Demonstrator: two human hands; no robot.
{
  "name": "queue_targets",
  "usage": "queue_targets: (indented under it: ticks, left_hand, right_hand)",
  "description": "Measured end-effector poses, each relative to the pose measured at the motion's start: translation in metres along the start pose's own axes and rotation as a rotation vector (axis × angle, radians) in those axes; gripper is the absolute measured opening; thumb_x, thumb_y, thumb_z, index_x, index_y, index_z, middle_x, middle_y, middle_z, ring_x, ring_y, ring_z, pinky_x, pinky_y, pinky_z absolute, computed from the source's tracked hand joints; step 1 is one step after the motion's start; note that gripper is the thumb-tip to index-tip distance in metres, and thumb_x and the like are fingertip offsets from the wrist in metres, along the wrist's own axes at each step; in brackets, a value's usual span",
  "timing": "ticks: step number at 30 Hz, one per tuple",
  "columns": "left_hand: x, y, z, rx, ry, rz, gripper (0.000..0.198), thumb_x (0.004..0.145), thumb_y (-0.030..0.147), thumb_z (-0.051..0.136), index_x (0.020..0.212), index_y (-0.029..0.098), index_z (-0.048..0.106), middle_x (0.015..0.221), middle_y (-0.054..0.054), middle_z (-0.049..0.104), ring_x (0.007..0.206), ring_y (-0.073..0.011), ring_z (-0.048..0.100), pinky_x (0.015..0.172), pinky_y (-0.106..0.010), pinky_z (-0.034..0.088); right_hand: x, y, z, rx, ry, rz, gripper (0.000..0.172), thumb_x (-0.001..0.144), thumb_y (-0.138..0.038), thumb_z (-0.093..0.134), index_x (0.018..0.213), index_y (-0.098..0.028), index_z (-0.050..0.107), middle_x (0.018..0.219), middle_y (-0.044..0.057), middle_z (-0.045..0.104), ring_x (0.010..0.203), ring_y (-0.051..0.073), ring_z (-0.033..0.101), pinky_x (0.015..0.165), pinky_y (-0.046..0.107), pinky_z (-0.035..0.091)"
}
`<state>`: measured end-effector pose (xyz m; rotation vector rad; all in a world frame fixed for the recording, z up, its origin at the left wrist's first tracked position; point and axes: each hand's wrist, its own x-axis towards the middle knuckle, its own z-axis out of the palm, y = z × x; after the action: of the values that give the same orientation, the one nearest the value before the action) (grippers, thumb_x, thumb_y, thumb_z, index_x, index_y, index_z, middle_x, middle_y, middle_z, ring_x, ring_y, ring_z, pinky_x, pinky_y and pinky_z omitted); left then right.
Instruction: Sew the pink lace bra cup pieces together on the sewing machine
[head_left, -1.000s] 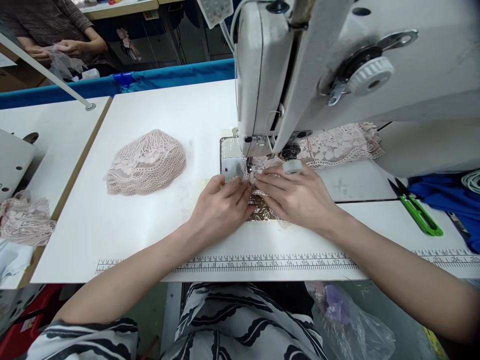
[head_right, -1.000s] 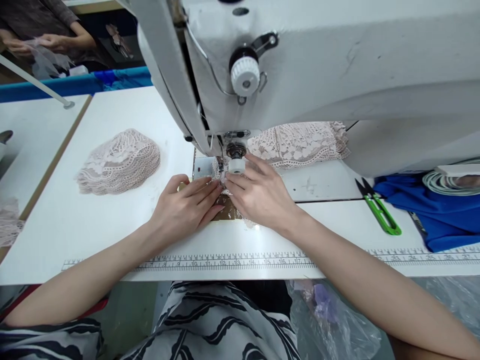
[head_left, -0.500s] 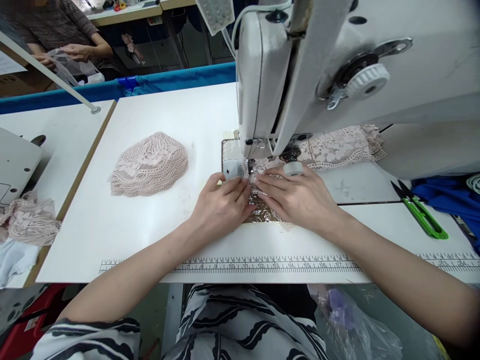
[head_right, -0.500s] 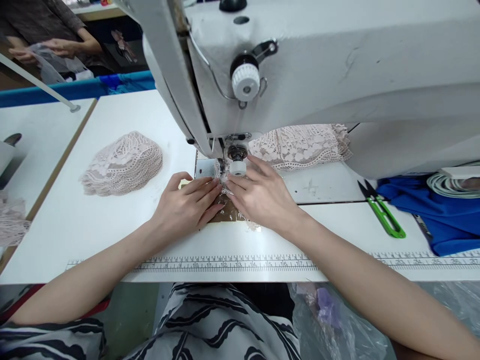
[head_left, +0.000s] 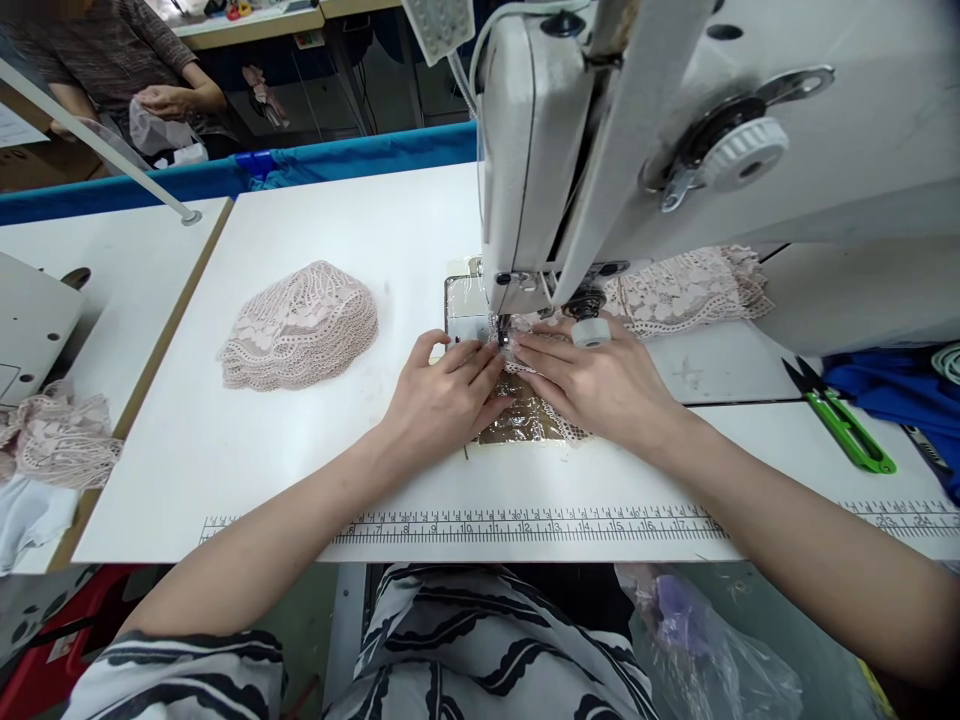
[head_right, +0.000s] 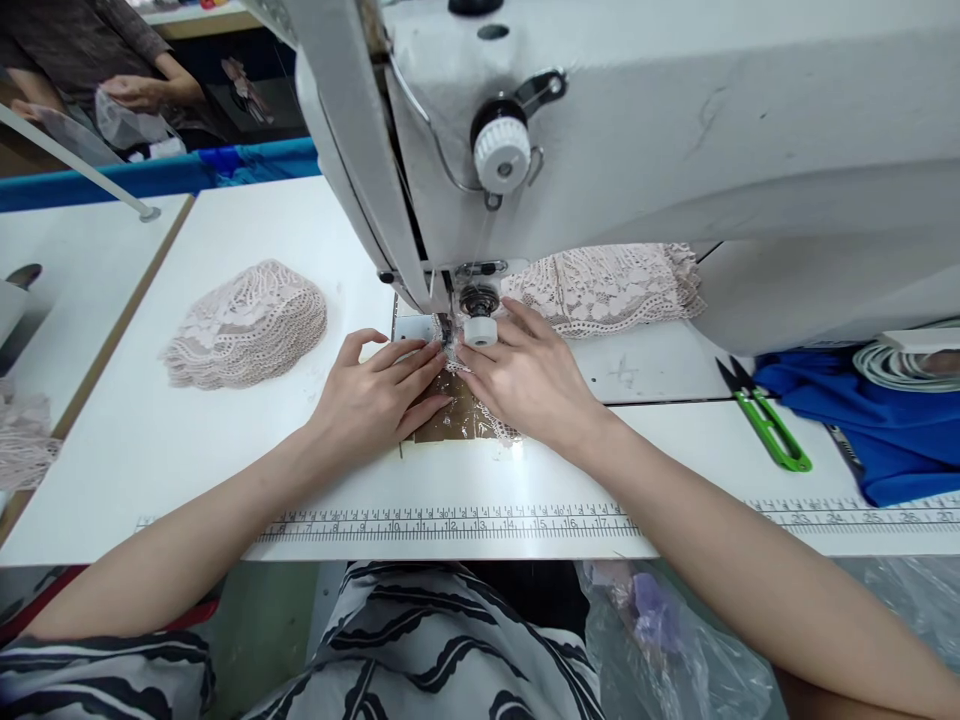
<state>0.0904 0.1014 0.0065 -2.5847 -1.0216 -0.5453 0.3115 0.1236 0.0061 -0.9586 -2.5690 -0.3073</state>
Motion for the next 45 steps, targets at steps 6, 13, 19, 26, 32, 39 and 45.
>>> queue_targets:
  ticks: [6, 13, 19, 26, 32, 39, 45]
  left_hand:
    - [0.0009, -0.0031, 0.0023, -0.015, -0.006, -0.012, 0.034, 0.102, 0.036, 0.054, 0.119, 0.01, 0.068, 0.119, -0.01, 0.074, 0.11, -0.0226, 0.068, 0.101, -0.044, 0.039]
    - [0.0004, -0.0057, 0.0048, -0.074, -0.037, -0.044, 0.036, 0.103, 0.038, 0.051, 0.123, 0.013, 0.068, 0.123, -0.011, 0.072, 0.115, -0.0249, 0.067, 0.107, -0.049, 0.038]
    - [0.0005, -0.0065, 0.0059, -0.117, -0.048, -0.052, 0.036, 0.101, 0.037, 0.054, 0.126, 0.013, 0.067, 0.124, -0.012, 0.071, 0.115, -0.0269, 0.066, 0.112, -0.054, 0.035]
    - [-0.0006, -0.0072, 0.0079, -0.107, -0.029, -0.031, 0.038, 0.1, 0.036, 0.055, 0.126, 0.01, 0.066, 0.124, -0.014, 0.071, 0.117, -0.0273, 0.067, 0.115, -0.056, 0.034]
    - [-0.0011, -0.0062, 0.007, -0.116, -0.037, -0.043, 0.037, 0.098, 0.033, 0.058, 0.128, 0.012, 0.065, 0.126, -0.014, 0.07, 0.117, -0.0285, 0.066, 0.115, -0.058, 0.036]
    - [-0.0008, -0.0062, 0.0058, -0.044, -0.033, -0.021, 0.034, 0.1, 0.034, 0.056, 0.127, 0.015, 0.065, 0.126, -0.012, 0.07, 0.116, -0.0261, 0.067, 0.113, -0.055, 0.037]
    - [0.0009, -0.0039, 0.0015, 0.004, 0.005, 0.018, 0.033, 0.1, 0.034, 0.055, 0.122, 0.011, 0.067, 0.12, -0.012, 0.073, 0.111, -0.0268, 0.069, 0.111, -0.054, 0.039]
  right_hand:
    - [0.0016, 0.0011, 0.0033, -0.034, -0.024, 0.024, 0.031, 0.104, -0.025, 0.05, 0.122, -0.013, 0.071, 0.109, 0.007, 0.077, 0.103, 0.025, 0.065, 0.111, 0.047, 0.036]
    - [0.003, 0.0012, 0.0042, -0.052, -0.086, 0.064, 0.034, 0.105, -0.029, 0.047, 0.128, -0.015, 0.068, 0.116, 0.009, 0.074, 0.114, 0.028, 0.06, 0.109, 0.049, 0.036]
    - [0.0046, 0.0012, 0.0036, -0.073, -0.107, 0.077, 0.037, 0.106, -0.03, 0.044, 0.132, -0.014, 0.066, 0.117, 0.01, 0.074, 0.114, 0.028, 0.06, 0.109, 0.048, 0.034]
    - [0.0054, 0.0013, 0.0053, -0.071, -0.097, 0.08, 0.038, 0.107, -0.03, 0.043, 0.134, -0.014, 0.065, 0.117, 0.009, 0.074, 0.113, 0.028, 0.06, 0.11, 0.048, 0.034]
    - [0.0049, 0.0033, 0.0077, -0.042, -0.077, 0.072, 0.035, 0.106, -0.031, 0.044, 0.125, -0.018, 0.07, 0.116, 0.008, 0.075, 0.111, 0.027, 0.062, 0.111, 0.05, 0.034]
    - [0.0048, 0.0055, 0.0102, -0.022, -0.052, 0.058, 0.032, 0.105, -0.029, 0.046, 0.119, -0.019, 0.073, 0.121, 0.007, 0.073, 0.114, 0.027, 0.062, 0.112, 0.051, 0.035]
    - [0.0057, 0.0051, 0.0083, -0.032, -0.032, 0.047, 0.032, 0.105, -0.029, 0.048, 0.117, -0.015, 0.073, 0.118, 0.008, 0.074, 0.114, 0.027, 0.063, 0.113, 0.048, 0.036]
